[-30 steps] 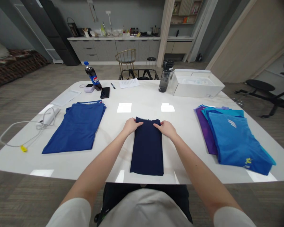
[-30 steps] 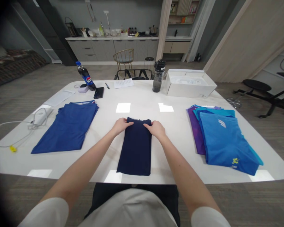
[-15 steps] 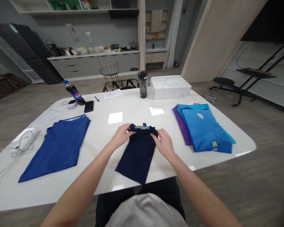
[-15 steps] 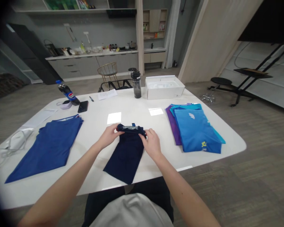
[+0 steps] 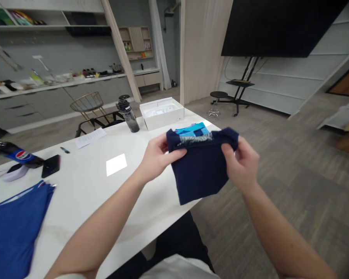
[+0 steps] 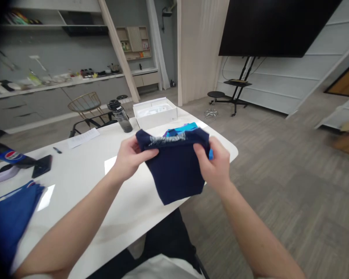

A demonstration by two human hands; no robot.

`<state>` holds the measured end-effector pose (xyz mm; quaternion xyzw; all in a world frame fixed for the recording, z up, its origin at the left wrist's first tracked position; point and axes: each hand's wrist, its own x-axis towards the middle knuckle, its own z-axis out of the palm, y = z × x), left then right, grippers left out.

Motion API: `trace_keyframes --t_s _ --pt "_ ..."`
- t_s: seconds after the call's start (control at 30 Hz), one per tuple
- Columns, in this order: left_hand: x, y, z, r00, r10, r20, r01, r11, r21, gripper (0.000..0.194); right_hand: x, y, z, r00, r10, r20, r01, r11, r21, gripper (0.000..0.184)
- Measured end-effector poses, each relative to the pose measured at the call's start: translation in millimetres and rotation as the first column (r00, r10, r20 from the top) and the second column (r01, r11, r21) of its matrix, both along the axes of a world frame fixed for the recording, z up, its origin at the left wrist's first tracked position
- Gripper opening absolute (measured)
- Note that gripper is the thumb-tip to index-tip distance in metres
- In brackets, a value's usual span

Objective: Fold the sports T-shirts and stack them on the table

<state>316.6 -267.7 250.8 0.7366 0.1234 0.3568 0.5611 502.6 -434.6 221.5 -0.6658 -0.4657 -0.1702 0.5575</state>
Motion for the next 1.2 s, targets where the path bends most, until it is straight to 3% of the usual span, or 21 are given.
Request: trace_keyframes --t_s 0.1,0.2,0.27,0.33,0.4,0.47,0.53,0.6,0.73,0.87,0.97,1.07,1.13,1.2 --pt "69.9 29.7 5.8 0.992 0.027 0.124 -0.012 0.993 -0.12 0.037 67.7 41.0 38.1 0.997 -0.028 0.067 0.033 0.997 -0.074 0.038" --pt "134.5 76.5 -18.1 0.994 0.105 0.041 -0.094 0.971 -0.219 0.038 134.2 99.9 35.8 0.992 -0.045 0.115 0.074 0.963 -0.261 0.044" --pt "161.2 103.7 -49.5 0.961 0.246 -0.124 -0.268 0.938 -0.219 0.039 164.8 135.1 11.9 0.989 -0.091 0.116 0.134 0.88 -0.455 0.041" --pt "169.1 120.8 -87.0 0.853 0.408 -0.326 -0.467 0.875 -0.125 0.045 177.4 159.0 -21.6 0.982 -0.141 0.126 0.189 0.735 -0.652 0.035" --pt "159.7 127.5 -123.7 0.775 0.42 -0.472 -0.466 0.885 0.021 0.043 171.4 170.9 -55.0 0.975 -0.165 0.15 0.221 0.622 -0.751 0.041" --pt "138.8 127.3 -153.1 0.755 0.372 -0.54 -0.358 0.924 0.137 0.036 150.4 175.2 -80.6 0.984 -0.089 0.156 0.177 0.616 -0.768 0.04" --pt "112.2 124.5 -172.0 0.759 0.343 -0.553 -0.273 0.939 0.208 0.03 119.6 177.8 -95.5 0.991 0.048 0.121 0.062 0.646 -0.761 0.032" --pt "82.5 121.4 -180.5 0.764 0.337 -0.55 -0.239 0.94 0.244 0.026 83.6 183.1 -101.9 0.981 0.183 0.06 -0.072 0.637 -0.768 0.025" --pt "7.0 115.9 -180.8 0.73 0.371 -0.575 -0.239 0.925 0.294 0.021 4.7 203.3 -109.1 0.912 0.407 -0.057 -0.299 0.56 -0.772 0.019" --pt "-107.6 106.9 -184.6 0.652 0.534 -0.539 -0.337 0.84 0.425 0.02 -84.6 224.7 -129.8 0.78 0.602 -0.169 -0.495 0.43 -0.755 0.017" --pt "-217.1 94.3 -196.7 0.511 0.69 -0.512 -0.449 0.722 0.526 0.021 -158.5 235.1 -151.2 0.648 0.714 -0.266 -0.616 0.285 -0.734 0.019" --pt "-328.9 78.2 -207.9 0.299 0.81 -0.504 -0.535 0.58 0.615 0.023 -234.4 241.4 -168.3 0.52 0.792 -0.319 -0.678 0.156 -0.718 0.019" --pt "-394.0 72.3 -209.1 0.145 0.86 -0.49 -0.563 0.479 0.674 0.027 -283.5 246.5 -174.7 0.444 0.851 -0.28 -0.688 0.123 -0.716 0.018" --pt "-446.5 76.5 -204.4 -0.006 0.886 -0.464 -0.574 0.377 0.727 0.034 -329.4 255.0 -177.8 0.387 0.897 -0.214 -0.691 0.128 -0.712 0.016"
